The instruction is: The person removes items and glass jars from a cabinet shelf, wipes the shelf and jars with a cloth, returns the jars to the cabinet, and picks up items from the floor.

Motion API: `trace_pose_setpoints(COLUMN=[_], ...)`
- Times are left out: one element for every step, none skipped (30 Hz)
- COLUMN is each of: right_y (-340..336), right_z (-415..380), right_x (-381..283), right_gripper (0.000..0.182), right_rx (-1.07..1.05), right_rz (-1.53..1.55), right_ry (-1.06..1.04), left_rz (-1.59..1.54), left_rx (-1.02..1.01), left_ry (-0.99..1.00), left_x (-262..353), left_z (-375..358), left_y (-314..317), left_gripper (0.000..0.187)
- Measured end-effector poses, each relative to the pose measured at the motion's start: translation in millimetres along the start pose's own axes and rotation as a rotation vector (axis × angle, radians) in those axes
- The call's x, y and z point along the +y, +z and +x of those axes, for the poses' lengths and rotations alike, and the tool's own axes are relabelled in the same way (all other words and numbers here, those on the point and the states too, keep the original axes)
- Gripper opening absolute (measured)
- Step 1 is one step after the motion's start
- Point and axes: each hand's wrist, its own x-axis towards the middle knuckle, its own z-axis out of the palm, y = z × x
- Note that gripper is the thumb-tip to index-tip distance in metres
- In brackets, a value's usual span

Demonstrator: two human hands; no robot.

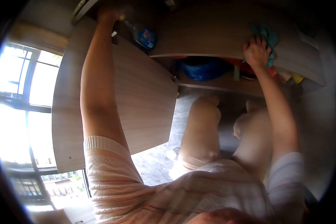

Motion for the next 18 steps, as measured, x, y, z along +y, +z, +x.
trace_pose_setpoints(right_y=[0,1,1,1,1,1,2,3,4,5,6,6,5,1,0,1,3,4], right_z=[0,0,-1,-1,-1,-1,-1,-1,-1,-1,-1,-2,-2,-2,-2,-2,-2,-2], right_x=[0,0,1,1,1,1,1,1,1,1,1,1,0,0,0,1,0,1], right_gripper=[0.036,0.036,0.035,0.035,0.035,0.035,0.035,0.035,0.035,0.035,0.035,0.035,0.035,0.035,0.035,0.035,0.035,0.035], right_rx=[0.005,0.010,0.016,0.024,0.032,0.040,0.046,0.051,0.056,0.051,0.044,0.035,0.022,0.012,0.003,0.012,0.021,0.030], right_rz=[0.006,0.013,0.018,0.018,0.017,0.015,0.016,0.017,0.018,0.015,0.012,0.008,0.007,0.007,0.007,0.009,0.010,0.012], right_ry=[-0.001,-0.002,-0.002,-0.002,-0.002,-0.003,-0.002,-0.002,-0.001,-0.001,0.000,-0.001,0.000,0.001,0.001,-0.004,-0.007,-0.011], left_rz=[-0.051,-0.102,-0.053,-0.005,0.043,0.074,0.105,0.137,0.128,0.120,0.112,0.117,0.122,0.127,0.138,0.150,0.160,0.151], left_rx=[-0.057,-0.112,-0.054,0.004,0.061,0.163,0.265,0.366,0.338,0.310,0.279,0.257,0.233,0.212,0.149,0.088,0.025,0.079], left_ry=[-0.044,-0.089,-0.056,-0.025,0.006,0.027,0.047,0.068,0.066,0.064,0.062,0.064,0.066,0.065,0.038,0.011,-0.015,0.002], left_x=[-3,-5,-4,-4,-2,-4,-9,-14,-18,-21,-24,-24,-24,-25,-28,-30,-32,-28], left_z=[8,14,14,14,14,19,27,34,38,41,45,47,48,48,52,58,63,59], left_y=[2,5,5,7,9,18,30,41,45,47,51,52,52,51,51,50,51,46], left_gripper=[0.055,0.059,0.059,0.060,0.061,0.061,0.061,0.061,0.061,0.061,0.060,0.060,0.059,0.058,0.056,0.054,0.053,0.051])
